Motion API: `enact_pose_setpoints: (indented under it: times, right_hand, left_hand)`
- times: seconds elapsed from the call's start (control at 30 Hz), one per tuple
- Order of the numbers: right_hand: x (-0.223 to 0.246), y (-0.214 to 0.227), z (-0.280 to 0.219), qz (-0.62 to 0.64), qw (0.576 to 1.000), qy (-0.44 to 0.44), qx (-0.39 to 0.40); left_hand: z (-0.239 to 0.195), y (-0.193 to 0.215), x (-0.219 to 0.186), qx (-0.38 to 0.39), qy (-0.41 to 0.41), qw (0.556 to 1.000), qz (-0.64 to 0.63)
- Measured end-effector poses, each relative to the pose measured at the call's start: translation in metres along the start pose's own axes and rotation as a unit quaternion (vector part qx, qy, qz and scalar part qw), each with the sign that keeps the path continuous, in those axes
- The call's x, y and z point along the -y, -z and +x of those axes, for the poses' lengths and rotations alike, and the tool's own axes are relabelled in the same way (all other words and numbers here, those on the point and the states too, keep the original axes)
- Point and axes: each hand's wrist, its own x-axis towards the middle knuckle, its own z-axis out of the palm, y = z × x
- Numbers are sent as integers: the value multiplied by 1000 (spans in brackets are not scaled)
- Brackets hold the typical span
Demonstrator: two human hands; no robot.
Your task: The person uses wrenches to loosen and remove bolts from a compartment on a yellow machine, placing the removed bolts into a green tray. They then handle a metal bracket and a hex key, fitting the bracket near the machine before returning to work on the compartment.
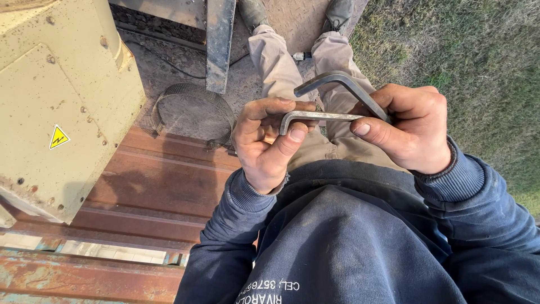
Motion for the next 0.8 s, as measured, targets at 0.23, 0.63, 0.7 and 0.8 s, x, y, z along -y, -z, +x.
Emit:
enact_pose_setpoints:
  times: [0.23, 0.63, 0.7, 0.8]
  right_hand:
    - [-3, -2, -2, -4, 1000, 6, -3]
    - [-9, -6, -4, 53, 998, 0, 28]
    - [-10, -6, -3, 69, 997, 3, 31]
    - [-10, -7, -2, 53, 998, 6, 27]
  left_hand:
    - [-1, 3, 0, -13, -5, 1000, 24]
    - [0, 11, 4, -49, 29, 998, 10]
    - [5, 10, 2, -34, 38, 998, -31]
    - [7, 11, 3, -13, 70, 991, -115]
